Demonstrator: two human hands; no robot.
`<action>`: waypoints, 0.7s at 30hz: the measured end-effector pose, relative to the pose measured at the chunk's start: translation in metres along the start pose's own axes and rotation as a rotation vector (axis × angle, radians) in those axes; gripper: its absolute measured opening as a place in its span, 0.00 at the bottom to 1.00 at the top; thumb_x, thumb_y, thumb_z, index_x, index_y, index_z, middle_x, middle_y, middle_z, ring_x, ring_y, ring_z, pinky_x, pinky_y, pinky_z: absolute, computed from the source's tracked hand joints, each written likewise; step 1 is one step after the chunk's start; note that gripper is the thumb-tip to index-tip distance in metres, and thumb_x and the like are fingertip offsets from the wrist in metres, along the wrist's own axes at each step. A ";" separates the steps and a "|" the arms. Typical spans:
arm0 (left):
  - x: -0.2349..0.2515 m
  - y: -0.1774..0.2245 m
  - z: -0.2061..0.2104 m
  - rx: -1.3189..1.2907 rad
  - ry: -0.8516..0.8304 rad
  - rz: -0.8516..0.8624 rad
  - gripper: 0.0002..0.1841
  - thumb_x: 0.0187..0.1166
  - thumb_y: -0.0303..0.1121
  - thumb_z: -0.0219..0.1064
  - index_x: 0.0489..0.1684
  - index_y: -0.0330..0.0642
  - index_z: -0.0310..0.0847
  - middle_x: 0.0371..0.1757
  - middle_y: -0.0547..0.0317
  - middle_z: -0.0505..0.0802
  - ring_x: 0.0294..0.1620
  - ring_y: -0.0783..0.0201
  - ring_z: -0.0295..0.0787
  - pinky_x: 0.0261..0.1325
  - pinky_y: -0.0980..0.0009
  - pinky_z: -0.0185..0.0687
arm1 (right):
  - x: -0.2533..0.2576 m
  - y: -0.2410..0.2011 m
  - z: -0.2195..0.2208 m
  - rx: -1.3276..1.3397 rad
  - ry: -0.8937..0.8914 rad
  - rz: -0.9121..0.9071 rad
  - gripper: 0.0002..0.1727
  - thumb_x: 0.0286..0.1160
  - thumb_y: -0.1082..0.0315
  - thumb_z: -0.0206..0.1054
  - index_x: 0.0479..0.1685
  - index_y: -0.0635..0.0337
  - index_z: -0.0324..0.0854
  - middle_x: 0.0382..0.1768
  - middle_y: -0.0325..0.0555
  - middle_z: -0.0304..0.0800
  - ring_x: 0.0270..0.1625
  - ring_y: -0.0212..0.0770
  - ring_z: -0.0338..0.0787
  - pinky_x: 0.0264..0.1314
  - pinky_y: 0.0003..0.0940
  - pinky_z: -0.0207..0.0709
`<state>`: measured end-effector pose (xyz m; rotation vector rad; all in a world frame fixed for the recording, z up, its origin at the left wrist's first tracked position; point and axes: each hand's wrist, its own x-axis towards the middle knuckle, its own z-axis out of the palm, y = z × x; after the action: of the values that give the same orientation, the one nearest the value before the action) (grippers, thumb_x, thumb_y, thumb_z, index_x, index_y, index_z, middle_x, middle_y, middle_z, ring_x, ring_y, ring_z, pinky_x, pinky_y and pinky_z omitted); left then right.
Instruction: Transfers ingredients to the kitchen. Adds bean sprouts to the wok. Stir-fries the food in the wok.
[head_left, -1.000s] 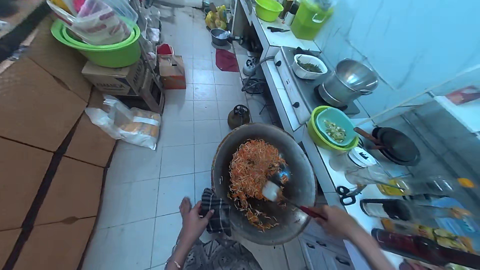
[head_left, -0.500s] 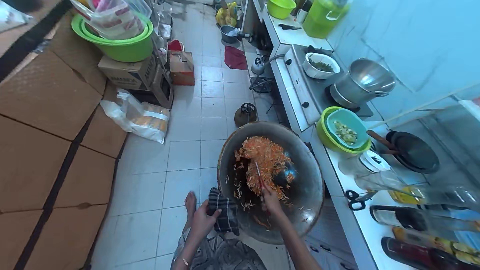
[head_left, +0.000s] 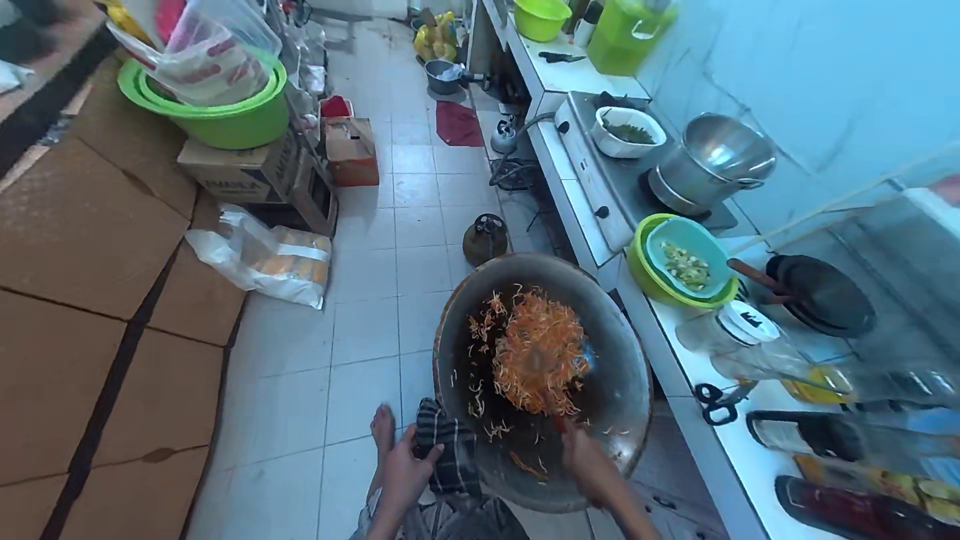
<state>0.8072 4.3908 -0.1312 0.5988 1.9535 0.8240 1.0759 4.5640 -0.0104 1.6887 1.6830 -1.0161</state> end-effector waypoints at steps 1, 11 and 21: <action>0.002 -0.003 -0.001 -0.005 0.010 0.003 0.36 0.65 0.37 0.83 0.75 0.31 0.77 0.59 0.39 0.93 0.61 0.50 0.92 0.69 0.51 0.84 | -0.009 0.006 0.001 -0.036 -0.060 -0.035 0.29 0.95 0.55 0.44 0.90 0.52 0.63 0.61 0.68 0.88 0.60 0.66 0.90 0.65 0.65 0.80; 0.010 -0.008 0.002 0.027 0.030 0.038 0.34 0.62 0.41 0.83 0.71 0.36 0.82 0.58 0.44 0.94 0.61 0.51 0.92 0.68 0.49 0.84 | -0.005 0.006 -0.092 -0.517 0.001 0.148 0.24 0.88 0.55 0.56 0.68 0.65 0.81 0.68 0.69 0.84 0.73 0.70 0.82 0.69 0.74 0.73; 0.011 -0.013 0.000 0.018 0.034 0.040 0.36 0.62 0.41 0.83 0.72 0.34 0.80 0.66 0.40 0.90 0.63 0.49 0.91 0.68 0.49 0.84 | -0.032 0.033 -0.137 -0.682 0.076 -0.097 0.28 0.85 0.58 0.62 0.85 0.29 0.73 0.60 0.63 0.91 0.65 0.68 0.87 0.63 0.71 0.77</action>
<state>0.8011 4.3899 -0.1470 0.6405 1.9877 0.8473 1.1287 4.6545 0.0891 1.2098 1.8868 -0.3389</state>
